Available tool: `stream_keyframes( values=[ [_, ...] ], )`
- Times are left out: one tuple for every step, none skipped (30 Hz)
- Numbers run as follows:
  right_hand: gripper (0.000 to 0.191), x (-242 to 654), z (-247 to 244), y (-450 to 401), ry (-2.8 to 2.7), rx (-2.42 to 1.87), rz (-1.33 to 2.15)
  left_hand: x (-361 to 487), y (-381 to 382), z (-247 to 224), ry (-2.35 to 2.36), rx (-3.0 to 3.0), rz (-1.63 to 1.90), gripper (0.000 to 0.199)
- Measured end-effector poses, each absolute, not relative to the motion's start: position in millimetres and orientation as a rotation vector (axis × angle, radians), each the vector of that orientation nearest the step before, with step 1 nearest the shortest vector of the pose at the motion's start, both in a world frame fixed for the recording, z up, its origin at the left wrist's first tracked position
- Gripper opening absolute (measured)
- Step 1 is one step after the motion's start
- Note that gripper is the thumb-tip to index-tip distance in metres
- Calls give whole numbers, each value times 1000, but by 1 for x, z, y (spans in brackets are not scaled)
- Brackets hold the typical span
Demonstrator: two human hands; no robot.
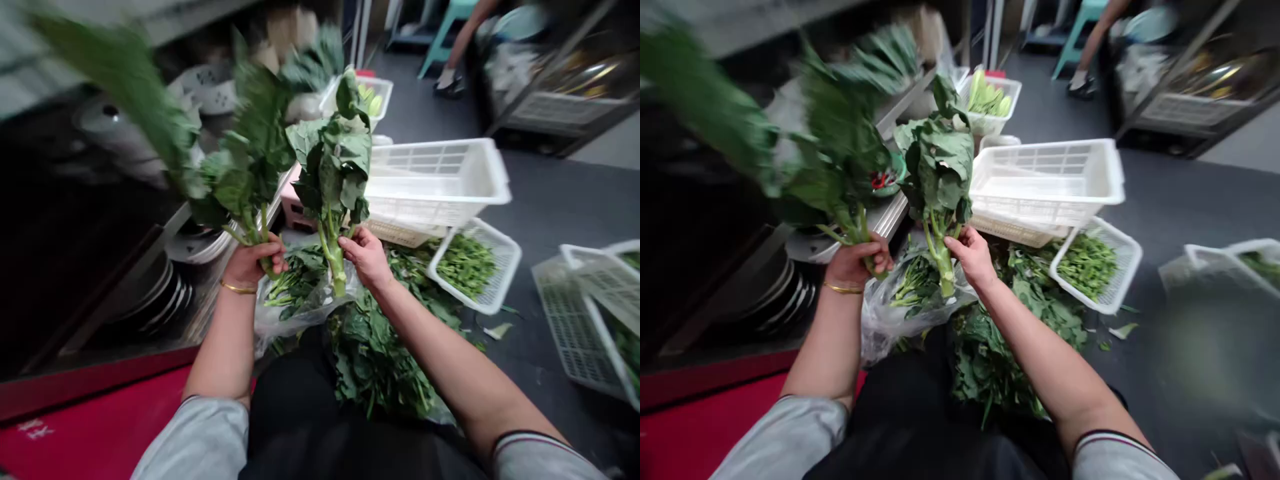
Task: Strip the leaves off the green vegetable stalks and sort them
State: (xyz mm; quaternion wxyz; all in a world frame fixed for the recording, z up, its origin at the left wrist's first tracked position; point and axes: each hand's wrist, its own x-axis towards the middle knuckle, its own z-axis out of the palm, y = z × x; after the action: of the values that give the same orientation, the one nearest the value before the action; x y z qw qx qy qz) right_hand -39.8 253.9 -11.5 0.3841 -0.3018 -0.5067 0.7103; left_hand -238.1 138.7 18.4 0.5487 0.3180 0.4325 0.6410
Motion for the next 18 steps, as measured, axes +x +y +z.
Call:
stream_keyframes(
  values=[
    [38, -23, 3, 246, -1197, -770, 1795, -221, 145, 24, 1040, 673, 1509, 17],
    [40, -8, 15, 238, -1124, -772, 1767, -199, 150, 29, 1034, 598, 1504, 21],
    [40, 8, 24, 230, -1070, -774, 1728, -173, 151, 32, 1005, 533, 1497, 27],
    [40, 23, 31, 223, -1034, -776, 1678, -145, 149, 34, 953, 486, 1478, 34],
    [39, 37, 36, 215, -1015, -780, 1625, -116, 143, 34, 891, 454, 1443, 39],
    [37, 51, 38, 206, -1017, -790, 1571, -87, 134, 33, 830, 430, 1398, 42],
    [35, 65, 40, 197, -1036, -804, 1518, -60, 121, 30, 780, 416, 1350, 44],
    [33, 79, 40, 188, -1069, -821, 1477, -36, 106, 27, 753, 407, 1307, 44],
    [32, 92, 39, 178, -1108, -838, 1452, -15, 90, 24, 747, 404, 1285, 42],
    [32, 106, 38, 168, -1149, -854, 1443, 2, 74, 21, 751, 401, 1279, 40],
    [33, 118, 36, 158, -1183, -868, 1442, 15, 58, 19, 763, 399, 1288, 39],
    [34, 130, 36, 148, -1210, -878, 1451, 24, 44, 18, 773, 398, 1306, 38],
    [36, 139, 36, 140, -1234, -883, 1479, 30, 32, 18, 778, 395, 1320, 38],
    [37, 147, 38, 134, -1258, -887, 1525, 34, 22, 18, 780, 392, 1321, 39],
    [38, 153, 41, 128, -1288, -889, 1584, 35, 14, 20, 787, 392, 1313, 39],
    [38, 157, 44, 124, -1335, -887, 1649, 35, 8, 22, 800, 396, 1307, 39],
    [38, 159, 49, 121, -1406, -884, 1704, 35, 3, 26, 818, 402, 1305, 37],
    [37, 159, 53, 119, -1488, -889, 1709, 34, 0, 30, 837, 406, 1309, 35]
  ],
)
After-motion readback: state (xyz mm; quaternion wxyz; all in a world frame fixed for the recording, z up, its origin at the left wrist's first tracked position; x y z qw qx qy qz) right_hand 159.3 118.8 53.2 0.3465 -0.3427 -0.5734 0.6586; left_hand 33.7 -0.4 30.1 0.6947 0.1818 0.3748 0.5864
